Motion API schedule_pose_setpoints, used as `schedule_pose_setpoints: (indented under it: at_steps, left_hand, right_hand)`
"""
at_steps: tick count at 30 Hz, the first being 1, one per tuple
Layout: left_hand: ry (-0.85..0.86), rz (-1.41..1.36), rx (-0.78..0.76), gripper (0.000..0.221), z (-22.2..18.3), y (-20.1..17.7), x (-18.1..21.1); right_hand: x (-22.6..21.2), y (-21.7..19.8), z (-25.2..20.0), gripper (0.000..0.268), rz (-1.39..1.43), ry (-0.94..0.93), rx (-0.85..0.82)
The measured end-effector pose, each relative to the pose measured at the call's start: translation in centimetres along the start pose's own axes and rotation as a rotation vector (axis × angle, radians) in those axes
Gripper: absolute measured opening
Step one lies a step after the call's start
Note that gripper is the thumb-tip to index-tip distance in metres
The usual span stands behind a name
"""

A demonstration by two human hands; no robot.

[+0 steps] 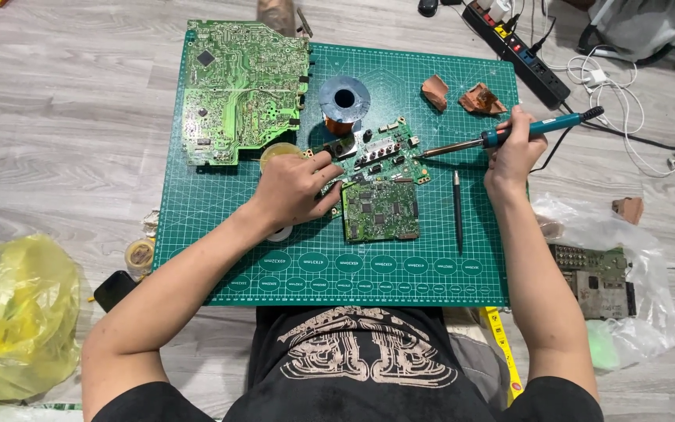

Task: Soldering electronic components onto a circuit board using a soldering iron and solder wire on a green cutting mat.

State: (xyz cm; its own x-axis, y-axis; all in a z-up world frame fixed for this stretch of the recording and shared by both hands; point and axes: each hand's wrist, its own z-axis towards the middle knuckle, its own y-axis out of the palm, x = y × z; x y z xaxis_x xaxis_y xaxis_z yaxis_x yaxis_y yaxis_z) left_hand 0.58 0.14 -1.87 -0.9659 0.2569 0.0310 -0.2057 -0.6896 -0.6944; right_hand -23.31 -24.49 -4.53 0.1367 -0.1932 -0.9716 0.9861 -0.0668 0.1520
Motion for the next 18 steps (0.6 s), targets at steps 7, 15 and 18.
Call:
schedule_pose_setpoints:
  at_steps: [7,15,18]
  left_hand:
    - [-0.004,-0.004,-0.011,0.014,0.14,-0.21,0.08]
    - [-0.013,-0.003,-0.036,0.015,-0.04,-0.05,0.09]
    - [-0.017,0.004,-0.051,0.016,-0.21,0.23,-0.09]
  right_hand:
    - [0.08,-0.26,0.4,0.031,0.01,0.003,0.009]
    - [-0.22,-0.38,0.62,0.033,-0.009,-0.005,0.026]
    - [0.06,-0.22,0.57,0.031,0.02,0.006,0.04]
